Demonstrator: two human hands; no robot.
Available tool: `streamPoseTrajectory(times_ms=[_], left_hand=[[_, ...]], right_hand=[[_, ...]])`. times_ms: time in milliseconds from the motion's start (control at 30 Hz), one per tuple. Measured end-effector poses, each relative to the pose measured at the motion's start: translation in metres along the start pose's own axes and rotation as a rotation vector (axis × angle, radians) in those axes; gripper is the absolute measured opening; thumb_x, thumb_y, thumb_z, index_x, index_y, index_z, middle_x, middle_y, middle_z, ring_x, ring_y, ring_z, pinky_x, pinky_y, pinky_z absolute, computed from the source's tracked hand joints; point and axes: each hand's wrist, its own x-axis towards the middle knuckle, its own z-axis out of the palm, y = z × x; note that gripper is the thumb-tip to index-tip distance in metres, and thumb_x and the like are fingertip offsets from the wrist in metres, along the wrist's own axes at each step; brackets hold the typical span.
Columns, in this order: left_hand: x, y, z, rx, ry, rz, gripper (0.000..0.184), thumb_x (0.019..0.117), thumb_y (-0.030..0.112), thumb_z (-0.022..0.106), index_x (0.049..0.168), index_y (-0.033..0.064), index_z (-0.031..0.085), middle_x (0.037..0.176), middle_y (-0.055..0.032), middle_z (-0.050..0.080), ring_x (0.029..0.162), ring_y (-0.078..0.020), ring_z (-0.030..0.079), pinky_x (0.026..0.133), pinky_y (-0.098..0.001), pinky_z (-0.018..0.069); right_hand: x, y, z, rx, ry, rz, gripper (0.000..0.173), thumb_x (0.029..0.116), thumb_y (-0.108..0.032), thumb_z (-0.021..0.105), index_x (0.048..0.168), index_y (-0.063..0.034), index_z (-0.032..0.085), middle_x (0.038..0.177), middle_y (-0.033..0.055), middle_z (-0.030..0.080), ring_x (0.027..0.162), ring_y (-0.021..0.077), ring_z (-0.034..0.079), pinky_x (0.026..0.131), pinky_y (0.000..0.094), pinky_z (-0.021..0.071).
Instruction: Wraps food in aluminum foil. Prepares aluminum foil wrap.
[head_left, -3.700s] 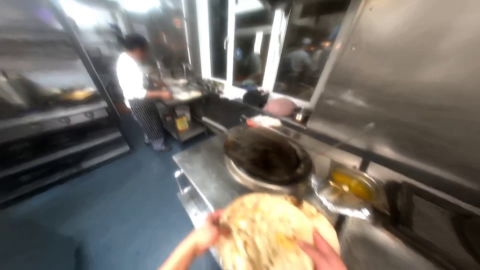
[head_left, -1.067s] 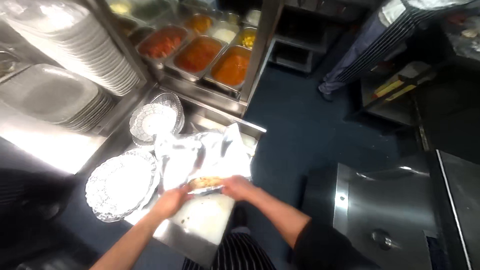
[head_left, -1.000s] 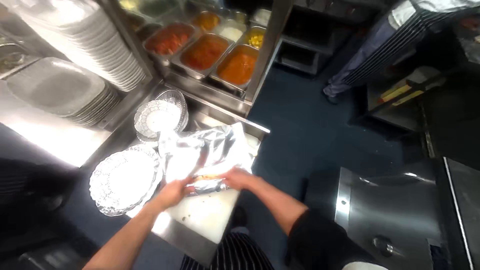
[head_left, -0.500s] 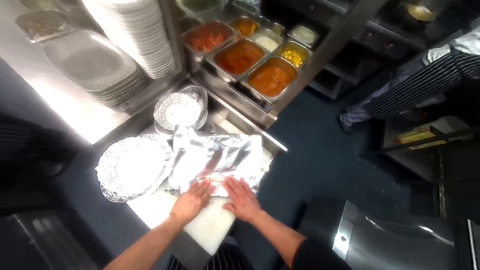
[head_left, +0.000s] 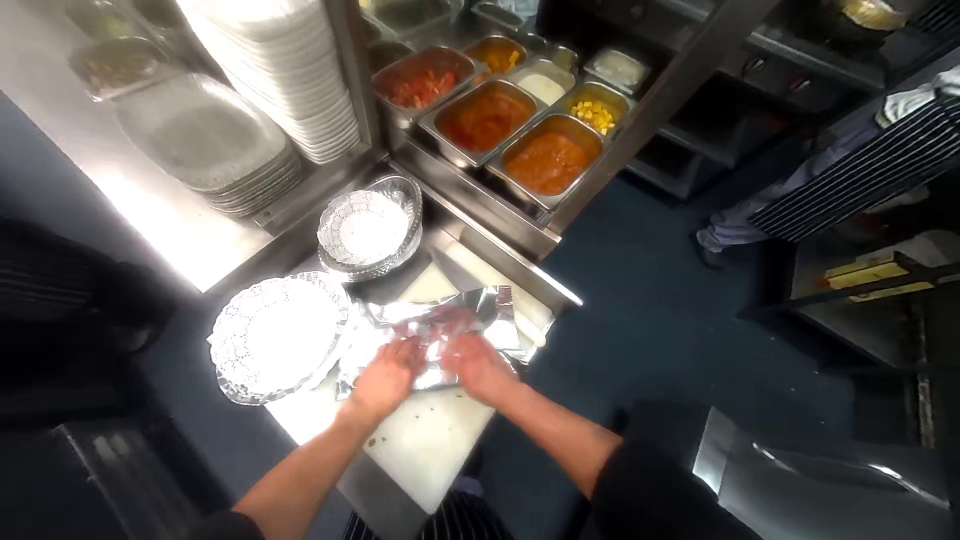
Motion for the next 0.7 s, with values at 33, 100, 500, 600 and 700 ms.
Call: streamPoseTrajectory(times_ms=[33, 100, 500, 600, 700], left_hand=[[-0.008, 0.004, 0.006, -0.007, 0.024, 0.022, 0.042, 0.108, 0.037, 0.045, 0.136, 0.0138, 0.066, 0.143, -0.0105, 0.062, 0.136, -0.0302, 0.055, 0.114, -0.0501, 0.0441], [-0.03, 0.012, 0.022, -0.017, 0.056, 0.089, 0.051, 0.1058, 0.044, 0.049, 0.14, 0.008, 0.062, 0.143, -0.0125, 0.062, 0.136, -0.03, 0.056, 0.116, -0.0493, 0.0424], [0.012, 0.008, -0.034, -0.056, 0.277, -0.087, 0.029, 0.1042, 0.022, 0.052, 0.117, 0.0084, 0.074, 0.112, -0.0126, 0.075, 0.107, -0.0312, 0.072, 0.092, -0.0515, 0.058], [-0.03, 0.046, -0.024, -0.41, 0.365, -0.323, 0.033, 0.104, 0.02, 0.049, 0.121, 0.0075, 0.074, 0.104, -0.0068, 0.077, 0.094, -0.0201, 0.075, 0.086, -0.042, 0.0615], [-0.049, 0.076, -0.021, -1.268, 0.192, -0.852, 0.031, 0.109, 0.016, 0.046, 0.132, 0.0, 0.061, 0.108, -0.0109, 0.075, 0.086, -0.0199, 0.076, 0.074, -0.0363, 0.0639]], right_hand=[[-0.005, -0.004, 0.009, 0.007, -0.042, -0.027, 0.044, 0.1069, -0.036, 0.047, 0.148, -0.0201, 0.056, 0.153, 0.0083, 0.052, 0.146, 0.0291, 0.044, 0.119, 0.0547, 0.0343], [-0.022, -0.009, 0.027, 0.006, -0.07, -0.042, 0.057, 0.1022, -0.042, 0.056, 0.153, -0.0164, 0.048, 0.156, 0.01, 0.05, 0.145, 0.0304, 0.045, 0.118, 0.0545, 0.0354], [0.044, 0.008, -0.025, -0.04, 0.034, 0.028, 0.025, 0.1012, -0.024, 0.059, 0.116, -0.0123, 0.074, 0.124, 0.0116, 0.068, 0.122, 0.0322, 0.06, 0.1, 0.0549, 0.05], [0.038, -0.012, -0.006, -0.073, -0.064, -0.023, 0.045, 0.1055, -0.022, 0.049, 0.15, -0.0169, 0.052, 0.156, 0.0127, 0.048, 0.147, 0.0347, 0.04, 0.118, 0.0611, 0.0324], [0.047, -0.023, -0.013, -0.091, -0.145, 0.023, 0.045, 0.1045, -0.01, 0.044, 0.149, -0.0114, 0.05, 0.15, 0.0175, 0.053, 0.142, 0.0392, 0.046, 0.111, 0.0639, 0.0399]])
